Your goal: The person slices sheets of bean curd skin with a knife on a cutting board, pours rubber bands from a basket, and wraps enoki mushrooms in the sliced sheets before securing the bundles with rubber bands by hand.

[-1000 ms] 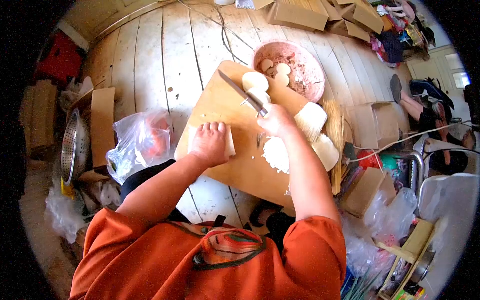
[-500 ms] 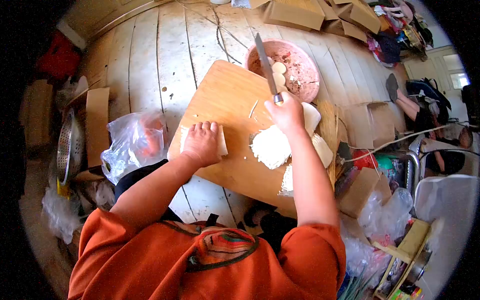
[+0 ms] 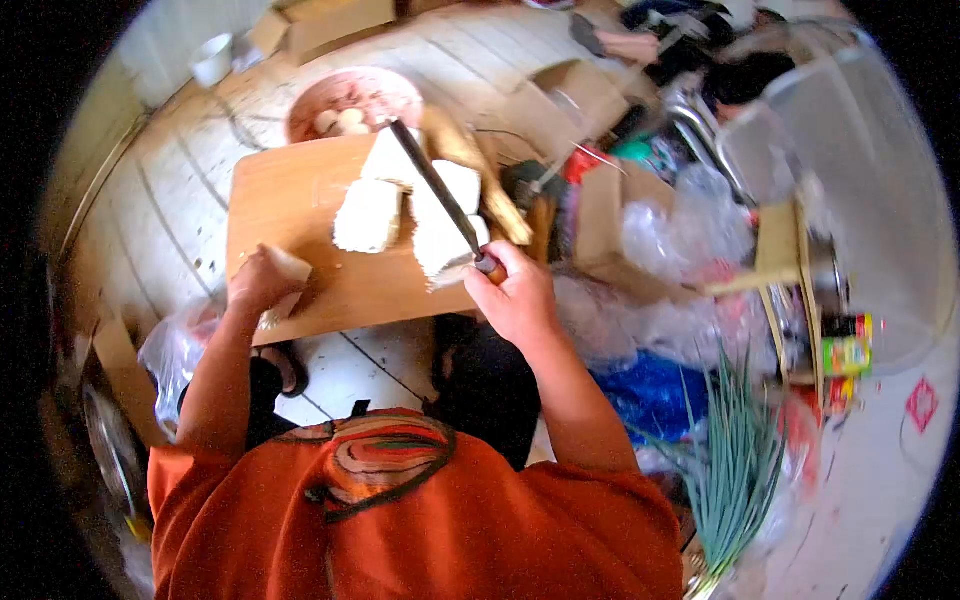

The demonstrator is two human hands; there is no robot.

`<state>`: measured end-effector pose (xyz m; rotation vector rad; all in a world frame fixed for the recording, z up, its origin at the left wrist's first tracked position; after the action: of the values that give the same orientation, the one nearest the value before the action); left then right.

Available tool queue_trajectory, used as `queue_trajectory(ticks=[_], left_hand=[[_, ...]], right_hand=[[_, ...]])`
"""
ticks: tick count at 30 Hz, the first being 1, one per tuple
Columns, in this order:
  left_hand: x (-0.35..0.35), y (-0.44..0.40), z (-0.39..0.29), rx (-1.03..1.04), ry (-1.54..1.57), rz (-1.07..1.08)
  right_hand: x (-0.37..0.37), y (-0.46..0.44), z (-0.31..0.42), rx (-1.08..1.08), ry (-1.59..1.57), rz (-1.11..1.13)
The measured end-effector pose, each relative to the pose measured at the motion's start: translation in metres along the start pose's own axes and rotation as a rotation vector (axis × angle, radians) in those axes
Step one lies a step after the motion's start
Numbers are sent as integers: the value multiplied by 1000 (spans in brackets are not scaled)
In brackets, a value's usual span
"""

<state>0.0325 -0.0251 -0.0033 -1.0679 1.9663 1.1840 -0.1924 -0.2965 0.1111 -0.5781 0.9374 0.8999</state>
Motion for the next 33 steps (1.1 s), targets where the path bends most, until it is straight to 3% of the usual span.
queue_trajectory(ticks=[2,3,7,12,18,22,24,25,26,28,30,32,33], left_hand=[[21,-16,7,146,159,189],[30,-17,9,160,240,122],[62,-14,7,138,381,268],[66,-2,5,82,260,90],[57,0,11,150,199,34],[23,16,5,311,246,-50],[5,28,7,352,165,-32],[-4,32,11,346,207,-23],[-9,34,20,342,251,-9],[-13,1,71,525,194,24],[-14,-12,90,364,99,198],[-15,37,53,-33,501,237],[-11,35,48,-14,498,299]], right_hand=[[-23,33,-34,136,-49,-182],[-31,48,-50,155,7,-273],[-34,116,-122,441,112,-300],[-18,195,-187,648,203,-279],[12,252,-253,795,369,-446],[23,256,-283,802,412,-431],[44,257,-309,945,297,-126],[51,257,-316,952,292,-131],[62,256,-321,940,295,-82],[69,265,-322,949,295,-72],[56,269,-299,941,329,-149],[39,282,-283,958,388,-205],[32,288,-281,927,372,-280]])
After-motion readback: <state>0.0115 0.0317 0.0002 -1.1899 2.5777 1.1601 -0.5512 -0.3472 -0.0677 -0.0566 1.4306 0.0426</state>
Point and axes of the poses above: each hand's wrist, its own y-axis away from the middle knuckle, its own x-axis out of the palm, z = x × y, the point moved 4 cm from there along -y, towards the middle knuckle, and after that the axes turned 15 degrees about y, right-handed, at the moved point
